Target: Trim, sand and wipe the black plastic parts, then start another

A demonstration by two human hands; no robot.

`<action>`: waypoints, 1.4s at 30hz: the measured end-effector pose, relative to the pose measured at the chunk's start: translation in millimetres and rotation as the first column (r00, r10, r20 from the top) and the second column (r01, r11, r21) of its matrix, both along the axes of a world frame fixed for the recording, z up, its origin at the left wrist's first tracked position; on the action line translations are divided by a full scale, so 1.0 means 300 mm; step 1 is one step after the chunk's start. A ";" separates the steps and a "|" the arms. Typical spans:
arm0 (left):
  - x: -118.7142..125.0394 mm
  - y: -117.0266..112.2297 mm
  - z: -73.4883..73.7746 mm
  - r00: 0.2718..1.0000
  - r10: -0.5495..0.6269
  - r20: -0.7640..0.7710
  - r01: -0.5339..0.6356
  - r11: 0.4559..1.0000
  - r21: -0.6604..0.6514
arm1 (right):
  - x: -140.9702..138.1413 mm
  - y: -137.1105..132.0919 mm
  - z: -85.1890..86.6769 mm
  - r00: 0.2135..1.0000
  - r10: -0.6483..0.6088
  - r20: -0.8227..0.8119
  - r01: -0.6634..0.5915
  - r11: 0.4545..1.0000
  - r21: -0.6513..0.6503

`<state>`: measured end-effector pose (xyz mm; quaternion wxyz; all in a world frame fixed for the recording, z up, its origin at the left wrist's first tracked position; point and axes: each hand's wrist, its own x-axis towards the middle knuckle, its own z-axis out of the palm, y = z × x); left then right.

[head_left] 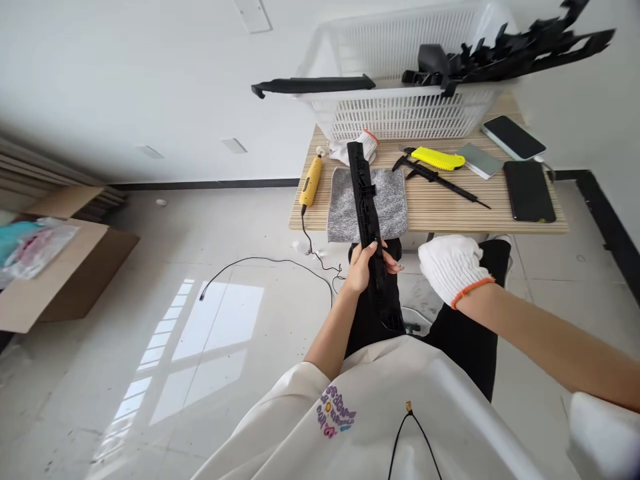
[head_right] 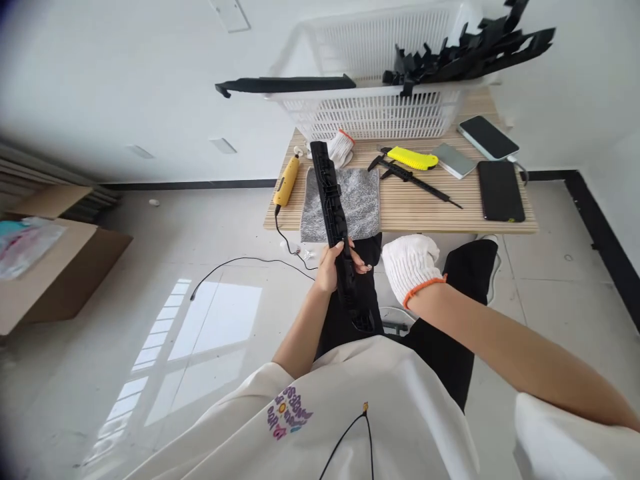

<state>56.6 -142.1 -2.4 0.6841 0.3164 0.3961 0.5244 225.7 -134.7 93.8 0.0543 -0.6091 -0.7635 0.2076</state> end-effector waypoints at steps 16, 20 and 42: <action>0.090 0.003 0.054 0.988 0.153 0.010 -0.152 0.971 0.185 | -0.032 -0.222 -0.254 0.987 -0.038 -0.154 0.041 0.999 0.014; 0.095 0.002 0.071 0.992 0.126 -0.005 -0.122 0.968 0.218 | -0.053 -0.230 -0.292 0.991 -0.073 -0.108 0.083 0.992 0.093; 0.029 0.010 0.064 0.988 -0.016 -0.153 0.048 0.977 0.206 | -0.055 -0.238 -0.295 0.896 -0.168 -0.411 0.137 0.985 -0.103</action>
